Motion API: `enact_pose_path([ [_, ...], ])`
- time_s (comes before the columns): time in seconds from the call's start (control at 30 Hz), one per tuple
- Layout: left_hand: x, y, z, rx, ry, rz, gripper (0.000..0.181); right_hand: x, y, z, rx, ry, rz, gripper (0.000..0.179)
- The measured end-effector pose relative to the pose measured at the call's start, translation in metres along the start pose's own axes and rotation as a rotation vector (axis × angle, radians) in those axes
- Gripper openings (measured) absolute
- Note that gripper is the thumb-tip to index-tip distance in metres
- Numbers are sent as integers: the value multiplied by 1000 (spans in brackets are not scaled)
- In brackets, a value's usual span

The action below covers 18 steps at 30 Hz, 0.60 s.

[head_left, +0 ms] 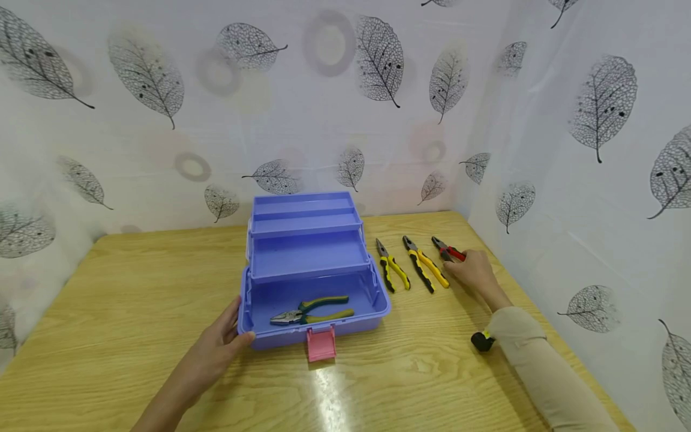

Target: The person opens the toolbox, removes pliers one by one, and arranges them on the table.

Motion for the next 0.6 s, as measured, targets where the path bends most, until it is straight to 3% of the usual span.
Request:
enact_pose_path([
  [0.33, 0, 0, 1, -17, 0, 7, 84, -4, 0, 3, -130, -1, -18, 46],
  [0.5, 0, 0, 1, -11, -9, 5, 84, -3, -1, 4, -127, 11, 8, 52],
  [0.6, 0, 0, 0, -11, -2, -1, 83, -3, -3, 8, -124, -6, -26, 58],
])
Point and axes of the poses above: each hand's wrist, its own x-axis towards the middle knuckle, its own y-axis out of the palm, z = x × y, the point moved 3 cm from there along x, towards the middle knuckle, and after that the axes turned 2 degrees about y, right-handed, at the moved point
